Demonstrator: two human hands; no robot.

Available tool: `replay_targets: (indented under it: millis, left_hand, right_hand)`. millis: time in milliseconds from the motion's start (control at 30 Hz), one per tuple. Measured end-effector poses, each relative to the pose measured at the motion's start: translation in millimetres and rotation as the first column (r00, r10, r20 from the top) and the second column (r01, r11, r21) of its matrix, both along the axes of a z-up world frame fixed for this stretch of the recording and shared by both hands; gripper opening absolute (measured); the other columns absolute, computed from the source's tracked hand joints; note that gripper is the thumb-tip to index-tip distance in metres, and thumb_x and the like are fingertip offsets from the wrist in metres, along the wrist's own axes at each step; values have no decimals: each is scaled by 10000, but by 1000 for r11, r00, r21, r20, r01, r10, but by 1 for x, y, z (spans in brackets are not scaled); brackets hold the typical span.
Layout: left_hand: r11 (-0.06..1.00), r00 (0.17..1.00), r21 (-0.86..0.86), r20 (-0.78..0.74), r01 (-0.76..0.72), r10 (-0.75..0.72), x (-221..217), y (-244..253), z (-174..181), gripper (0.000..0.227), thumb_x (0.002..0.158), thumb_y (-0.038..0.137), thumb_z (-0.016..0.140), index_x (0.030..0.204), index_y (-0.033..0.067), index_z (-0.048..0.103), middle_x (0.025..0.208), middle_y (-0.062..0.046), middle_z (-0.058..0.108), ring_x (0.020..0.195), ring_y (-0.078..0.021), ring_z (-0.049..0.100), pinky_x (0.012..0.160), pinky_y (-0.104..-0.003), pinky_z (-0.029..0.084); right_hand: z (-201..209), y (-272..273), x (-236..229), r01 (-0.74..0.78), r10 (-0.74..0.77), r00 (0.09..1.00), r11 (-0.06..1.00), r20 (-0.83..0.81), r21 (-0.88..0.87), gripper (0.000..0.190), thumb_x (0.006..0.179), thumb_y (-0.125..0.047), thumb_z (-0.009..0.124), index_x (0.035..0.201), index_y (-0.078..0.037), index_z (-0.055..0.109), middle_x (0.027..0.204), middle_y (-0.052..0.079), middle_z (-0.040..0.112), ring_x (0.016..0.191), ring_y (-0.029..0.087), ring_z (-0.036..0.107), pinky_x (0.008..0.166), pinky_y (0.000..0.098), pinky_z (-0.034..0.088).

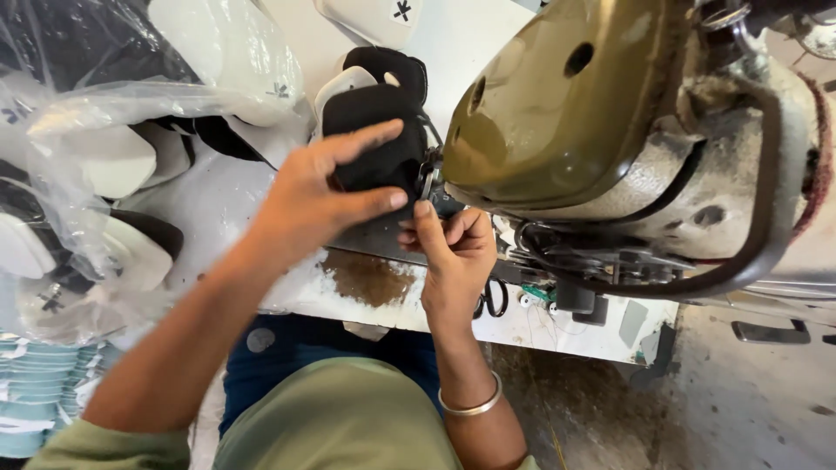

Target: The person uses a sewing machine to stitch the edges of black and white shoe parts. They repeatedly pick up parts, guide them under the needle, and trim excess thread with scissors before placing the finished pieces aside.

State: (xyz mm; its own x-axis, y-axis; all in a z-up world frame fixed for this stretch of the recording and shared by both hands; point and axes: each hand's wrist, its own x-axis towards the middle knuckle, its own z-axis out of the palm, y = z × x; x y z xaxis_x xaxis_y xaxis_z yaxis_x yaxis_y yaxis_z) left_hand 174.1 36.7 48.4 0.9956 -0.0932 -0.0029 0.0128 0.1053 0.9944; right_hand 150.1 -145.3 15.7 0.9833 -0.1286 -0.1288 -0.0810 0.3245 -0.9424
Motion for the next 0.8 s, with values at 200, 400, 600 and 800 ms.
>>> replay_targets:
  millis: [200,400,600,800]
  left_hand:
    - [925,927,-80,-86,-371,364,-69,-51,-31,537,984,86,750,1500,87,600,793,123,460,636,25,324,547,-165,275]
    - [845,914,-355,-226,-400,337,-40,-10,-15,429,919,27,733,1337,57,639,1063,101,697,891,45,625,792,-151,524]
    - [939,937,-84,-136,-335,322,-57,-7,-28,365,953,49,754,1312,84,701,855,95,541,617,36,342,521,-164,264]
    - [956,940,-7,-183,-293,287,-89,-42,-35,310,918,33,745,1224,74,721,824,66,576,556,22,375,464,-180,295]
  right_hand:
    - [1,-8,-1,-110,113,993,988,-17,107,387,886,36,760,836,-112,407,790,84,684,657,141,662,635,286,577]
    - [-2,-5,2,-43,45,999,995,-19,87,419,896,40,779,807,-114,400,758,92,687,618,165,672,584,301,571]
    - [5,-4,4,-8,7,999,1000,-51,-3,369,927,-23,745,790,-116,415,745,105,707,624,182,709,539,312,576]
    - [-3,-7,-8,-55,54,998,998,18,42,366,926,0,766,822,-110,433,799,64,667,708,127,653,666,288,565]
